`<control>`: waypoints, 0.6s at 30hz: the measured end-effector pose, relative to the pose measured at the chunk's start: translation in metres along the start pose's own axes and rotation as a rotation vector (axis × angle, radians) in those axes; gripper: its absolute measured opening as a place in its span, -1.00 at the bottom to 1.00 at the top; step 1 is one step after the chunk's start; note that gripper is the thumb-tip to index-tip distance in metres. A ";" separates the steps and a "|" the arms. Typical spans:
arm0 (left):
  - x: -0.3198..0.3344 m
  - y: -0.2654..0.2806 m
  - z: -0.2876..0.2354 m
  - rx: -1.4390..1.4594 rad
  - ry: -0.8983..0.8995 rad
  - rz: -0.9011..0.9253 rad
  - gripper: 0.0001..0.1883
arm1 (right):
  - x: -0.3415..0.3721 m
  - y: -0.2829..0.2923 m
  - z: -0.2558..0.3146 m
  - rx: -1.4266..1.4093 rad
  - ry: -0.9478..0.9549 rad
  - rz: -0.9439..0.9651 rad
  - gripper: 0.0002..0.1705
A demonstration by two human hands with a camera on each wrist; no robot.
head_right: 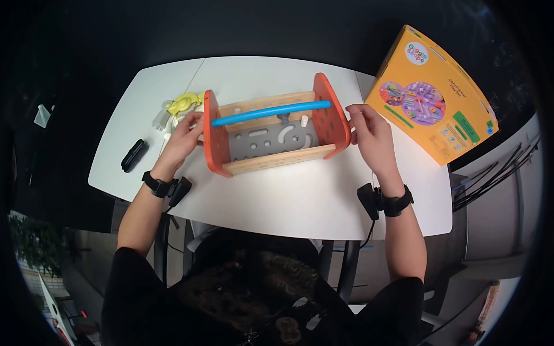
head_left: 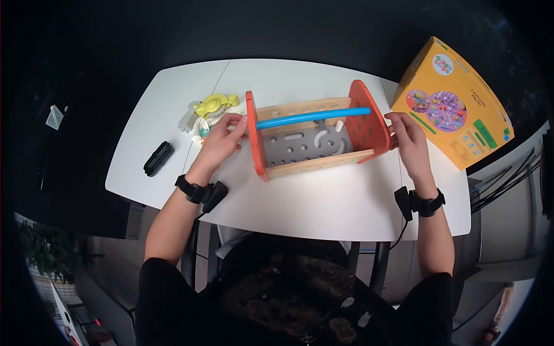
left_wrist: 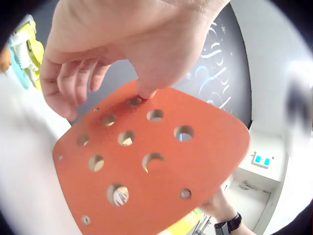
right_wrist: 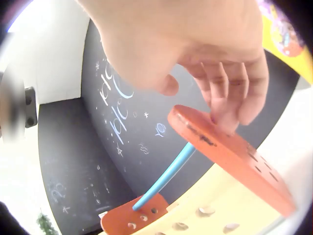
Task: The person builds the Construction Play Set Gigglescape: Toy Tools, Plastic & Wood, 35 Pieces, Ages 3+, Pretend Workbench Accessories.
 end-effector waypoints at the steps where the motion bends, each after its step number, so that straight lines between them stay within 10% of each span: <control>1: 0.001 -0.004 0.003 0.016 0.112 0.051 -0.39 | -0.001 -0.004 -0.001 -0.090 -0.123 0.062 -0.45; 6: 0.009 -0.025 -0.010 0.058 0.311 0.144 -0.07 | -0.008 -0.033 -0.008 -0.154 -0.310 0.313 -0.21; 18: -0.004 -0.040 -0.055 0.338 0.080 0.065 -0.30 | -0.012 -0.031 0.002 -0.602 -0.255 0.167 -0.15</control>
Point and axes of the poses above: each hand's wrist, its own x-axis away from the middle knuckle, its own y-axis out of the back of the hand, z = x × y, the point moved 4 cm from there along -x, towards the middle knuckle, and after that the axes turned 15 degrees about x, right-handed, at the moved point
